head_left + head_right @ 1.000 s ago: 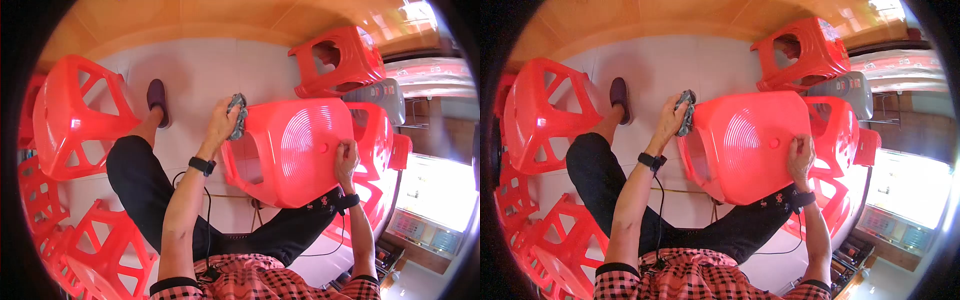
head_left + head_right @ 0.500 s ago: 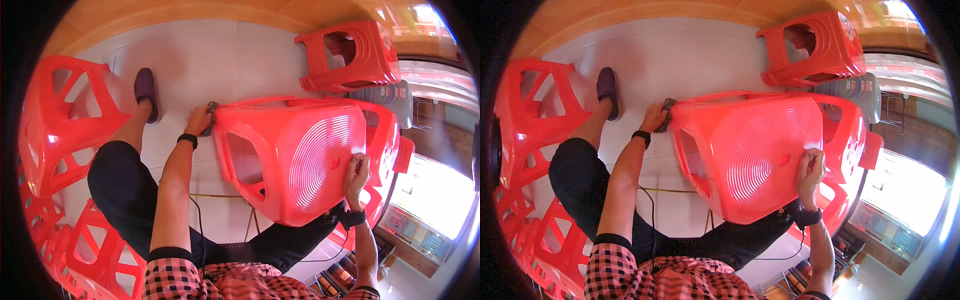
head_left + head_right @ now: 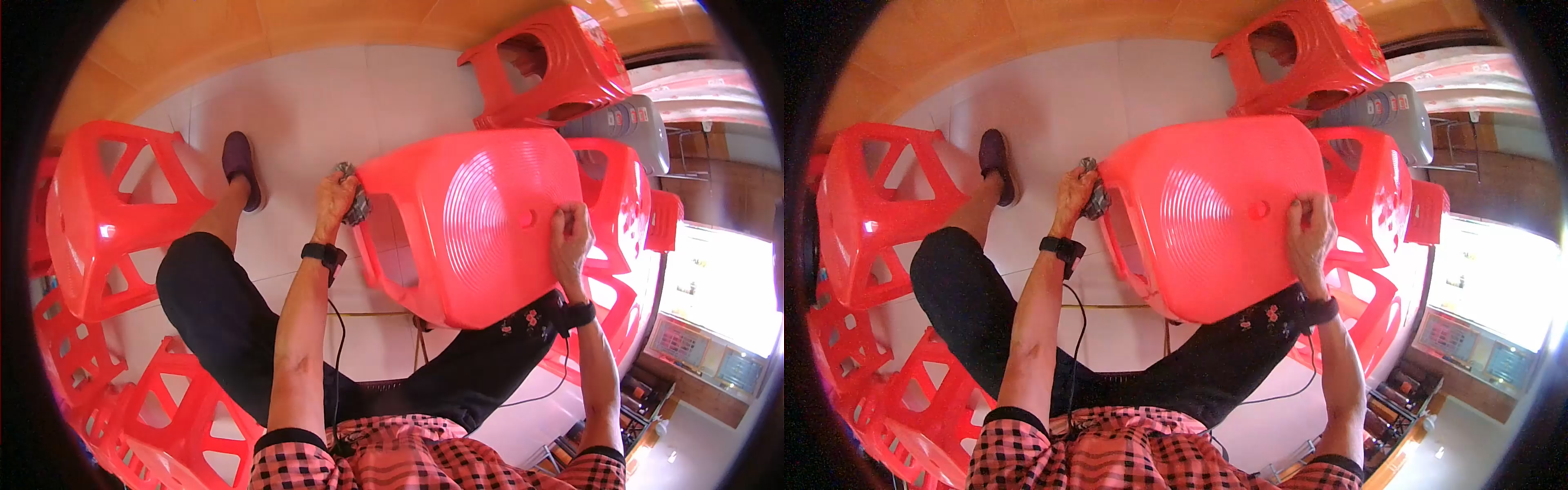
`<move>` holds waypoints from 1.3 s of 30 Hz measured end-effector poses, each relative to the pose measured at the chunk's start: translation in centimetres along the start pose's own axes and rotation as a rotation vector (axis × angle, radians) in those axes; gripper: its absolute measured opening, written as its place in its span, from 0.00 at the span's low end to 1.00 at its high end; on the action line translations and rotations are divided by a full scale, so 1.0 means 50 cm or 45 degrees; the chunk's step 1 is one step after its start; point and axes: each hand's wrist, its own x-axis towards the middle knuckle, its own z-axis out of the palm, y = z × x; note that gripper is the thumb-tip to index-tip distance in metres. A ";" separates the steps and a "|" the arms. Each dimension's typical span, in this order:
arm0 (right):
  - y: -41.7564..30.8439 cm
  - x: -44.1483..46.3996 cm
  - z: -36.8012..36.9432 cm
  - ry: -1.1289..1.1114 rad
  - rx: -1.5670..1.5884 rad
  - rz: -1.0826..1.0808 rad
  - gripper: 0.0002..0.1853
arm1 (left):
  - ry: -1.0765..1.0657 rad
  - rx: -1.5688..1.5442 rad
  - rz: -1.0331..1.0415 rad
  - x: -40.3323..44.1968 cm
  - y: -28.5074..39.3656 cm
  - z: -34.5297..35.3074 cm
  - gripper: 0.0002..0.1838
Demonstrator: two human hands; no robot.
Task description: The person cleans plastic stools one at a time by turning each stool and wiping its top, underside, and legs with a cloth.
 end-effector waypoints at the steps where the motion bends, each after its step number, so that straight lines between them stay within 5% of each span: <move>1: 0.002 0.002 0.001 0.010 -0.042 -0.019 0.03 | -0.001 0.004 0.017 -0.008 0.011 0.000 0.18; 7: 0.008 0.012 0.003 0.097 -0.094 -0.103 0.05 | -0.058 -0.174 0.189 -0.087 0.153 -0.025 0.12; 13: 0.002 0.014 0.001 0.082 -0.114 -0.082 0.06 | 0.129 -0.195 0.701 -0.188 0.220 -0.034 0.12; 19: -0.004 0.014 0.000 0.138 -0.088 -0.134 0.06 | -0.097 0.118 1.130 -0.347 0.226 -0.039 0.14; 23: -0.002 0.016 0.001 0.111 -0.072 -0.121 0.06 | -0.138 0.259 1.101 -0.420 0.146 -0.005 0.16; 25: 0.006 0.017 0.004 0.124 -0.095 -0.101 0.06 | -0.254 0.145 0.818 -0.435 0.094 0.015 0.15; 26: 0.007 0.018 0.004 0.131 -0.097 -0.104 0.06 | -0.442 -0.006 0.374 -0.446 0.084 0.015 0.13; 27: 0.007 0.016 0.005 0.137 -0.073 -0.111 0.06 | -0.444 -0.006 0.381 -0.443 0.042 0.032 0.13; 29: 0.007 0.017 0.002 0.151 -0.055 -0.117 0.06 | -0.501 -0.376 -0.028 -0.422 -0.014 0.068 0.12; 33: 0.007 0.015 0.002 0.142 -0.077 -0.115 0.07 | -0.299 -0.564 0.064 -0.348 0.015 0.050 0.13; 35: 0.005 0.013 0.007 0.132 -0.071 -0.115 0.07 | -0.445 -0.672 0.078 -0.348 0.202 -0.033 0.12; 39: -0.001 0.021 0.000 0.141 -0.078 -0.089 0.07 | -0.359 -0.552 0.334 -0.320 0.268 -0.032 0.10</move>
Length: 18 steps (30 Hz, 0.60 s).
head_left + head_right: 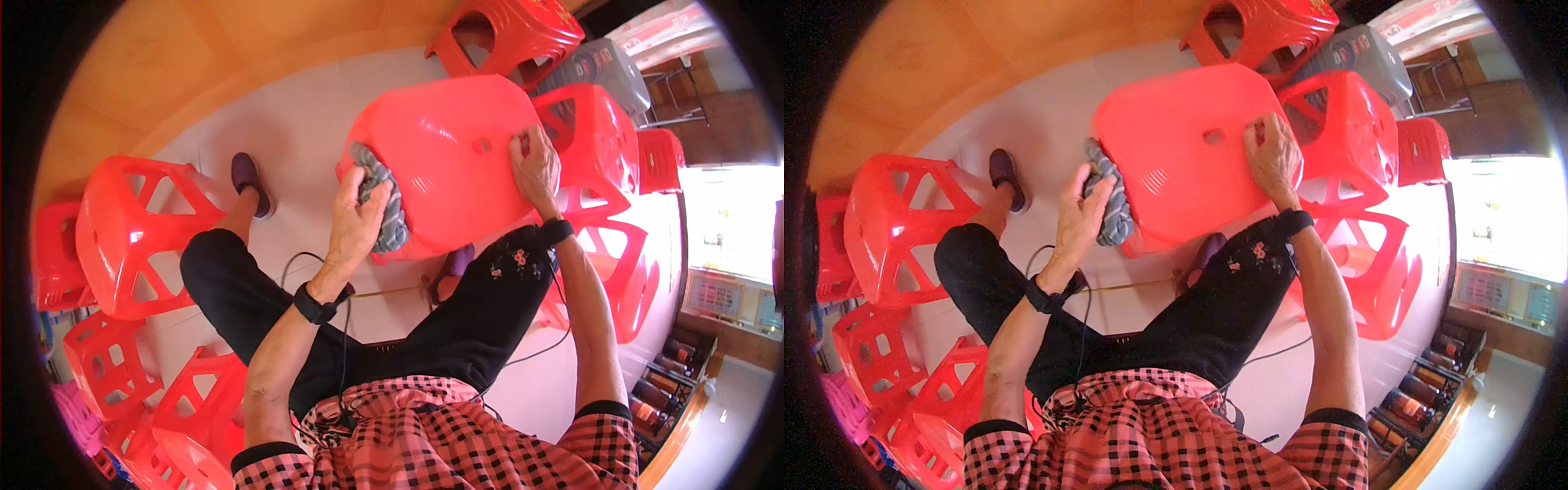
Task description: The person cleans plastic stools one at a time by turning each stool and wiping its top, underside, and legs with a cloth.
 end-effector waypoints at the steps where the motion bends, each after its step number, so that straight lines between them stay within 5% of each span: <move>1: 0.001 0.000 0.001 -0.002 0.003 0.006 0.07 | 0.053 0.210 0.156 0.000 -0.005 0.002 0.09; 6: -0.008 -0.001 -0.003 -0.023 0.051 0.029 0.07 | 0.226 0.579 0.539 -0.036 -0.101 0.017 0.07; 10: 0.005 0.000 0.008 -0.014 0.026 0.006 0.07 | 0.339 0.273 0.126 -0.067 -0.285 -0.002 0.10; 12: 0.004 0.000 0.006 -0.024 0.001 0.052 0.07 | 0.250 0.270 -0.696 -0.061 -0.442 -0.064 0.11; 13: 0.001 0.000 0.003 -0.022 -0.007 0.037 0.07 | 0.326 0.187 -0.641 -0.056 -0.547 -0.094 0.14; 16: 0.012 0.001 0.012 -0.023 -0.009 0.037 0.07 | 0.545 0.503 -0.447 0.011 -0.438 -0.127 0.20; 18: 0.007 -0.001 0.008 -0.035 0.005 0.007 0.06 | 0.738 0.359 -0.236 0.076 -0.334 -0.137 0.20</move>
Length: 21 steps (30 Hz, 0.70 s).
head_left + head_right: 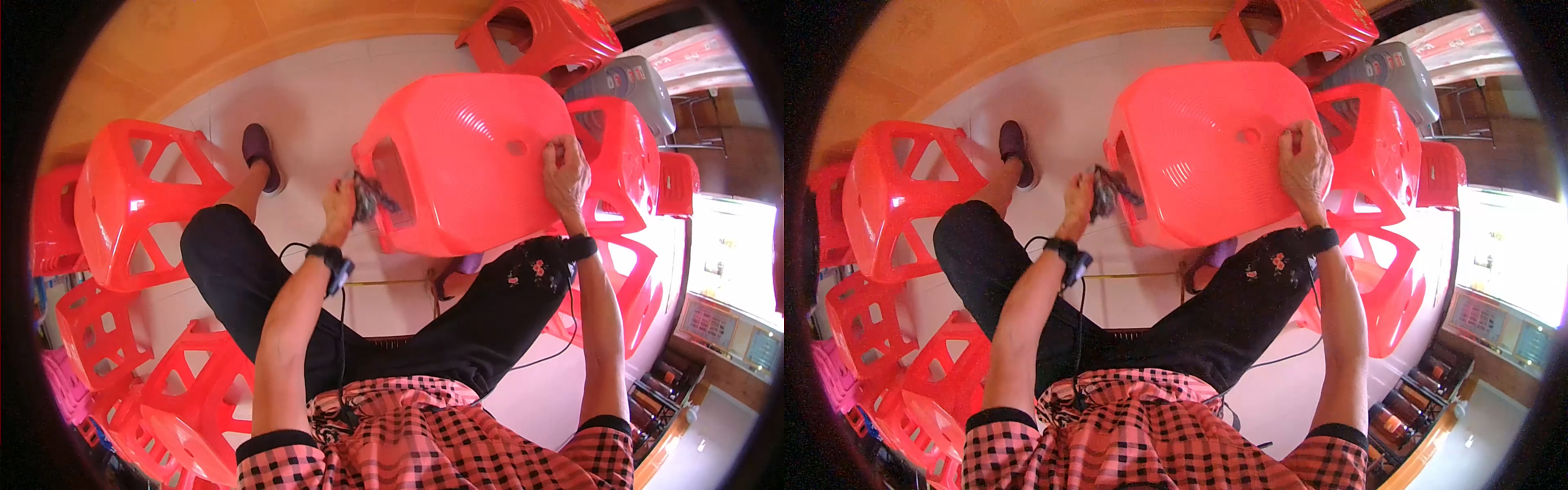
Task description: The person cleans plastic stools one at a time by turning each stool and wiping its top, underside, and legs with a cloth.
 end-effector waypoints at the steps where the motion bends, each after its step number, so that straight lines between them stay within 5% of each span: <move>1: 0.003 0.001 0.000 -0.016 -0.008 0.016 0.06 | -0.039 -0.049 0.014 0.056 -0.011 0.005 0.20; 8: -0.008 0.000 -0.001 -0.067 -0.001 0.084 0.04 | -0.117 -0.193 0.026 0.239 -0.008 0.070 0.20; 10: -0.007 -0.001 0.000 -0.059 0.015 0.067 0.04 | 0.046 0.138 0.255 0.250 -0.098 0.094 0.20; 13: -0.012 -0.001 0.000 -0.070 -0.025 0.095 0.04 | -0.127 -0.248 0.036 0.202 -0.176 0.088 0.19; 19: 0.003 -0.002 0.003 -0.068 0.022 0.048 0.04 | 0.086 -0.050 0.159 0.003 -0.138 0.071 0.17; 21: 0.001 0.000 0.003 -0.063 0.018 0.040 0.04 | -0.090 -0.184 -0.069 -0.071 -0.205 0.060 0.17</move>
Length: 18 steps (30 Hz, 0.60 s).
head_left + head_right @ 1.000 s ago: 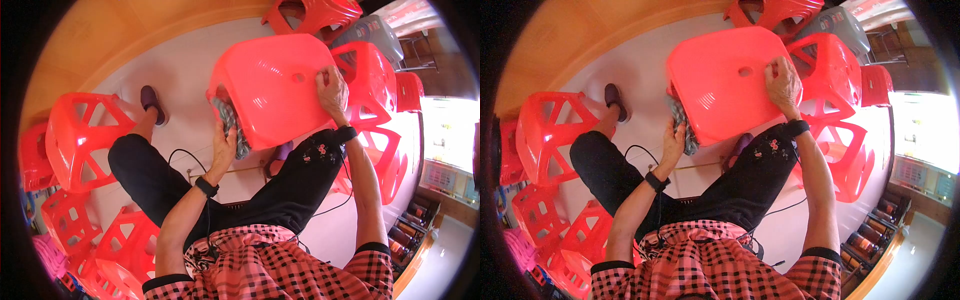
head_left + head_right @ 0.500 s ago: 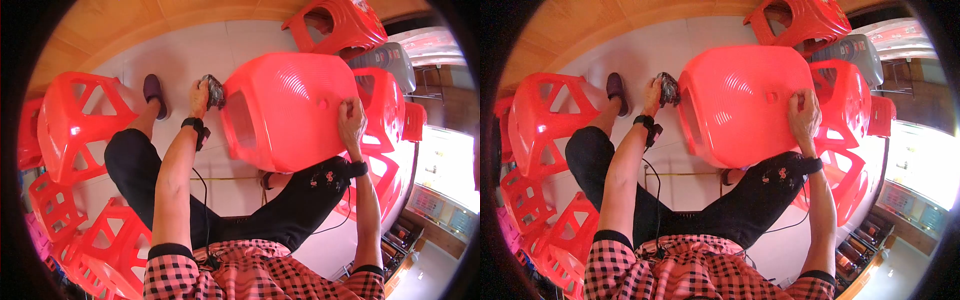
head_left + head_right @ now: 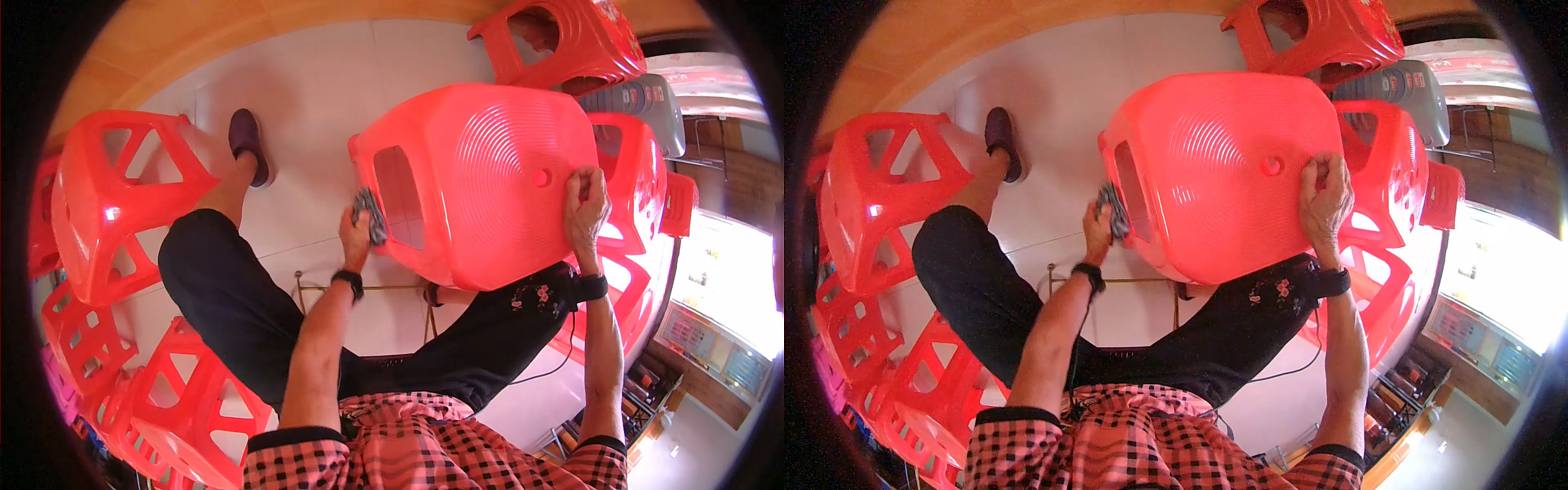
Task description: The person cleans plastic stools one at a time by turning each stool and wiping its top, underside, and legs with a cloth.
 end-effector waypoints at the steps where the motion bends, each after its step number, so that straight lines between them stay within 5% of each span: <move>1: 0.000 -0.001 0.000 -0.005 -0.014 0.000 0.05 | 0.038 -0.062 -0.075 -0.045 -0.009 -0.001 0.16; 3: 0.006 -0.004 0.003 0.009 -0.011 -0.032 0.04 | 0.039 -0.175 -0.242 -0.108 -0.051 -0.017 0.16; 5: 0.008 0.000 0.002 0.016 -0.020 -0.070 0.03 | -0.080 0.534 -0.282 -0.139 -0.085 -0.029 0.18; 8: 0.009 -0.004 0.001 0.029 -0.036 -0.050 0.05 | 0.115 0.452 -0.300 -0.111 -0.077 -0.032 0.20; 11: -0.001 -0.002 0.004 0.023 0.028 -0.051 0.04 | 0.255 0.387 -0.211 0.037 -0.022 -0.037 0.20; 13: -0.003 -0.004 0.000 -0.007 0.022 0.062 0.04 | 0.304 0.209 0.076 0.153 0.047 -0.025 0.20; 18: -0.006 -0.005 0.000 -0.025 0.039 0.053 0.04 | 0.004 0.226 0.199 0.368 0.095 0.026 0.20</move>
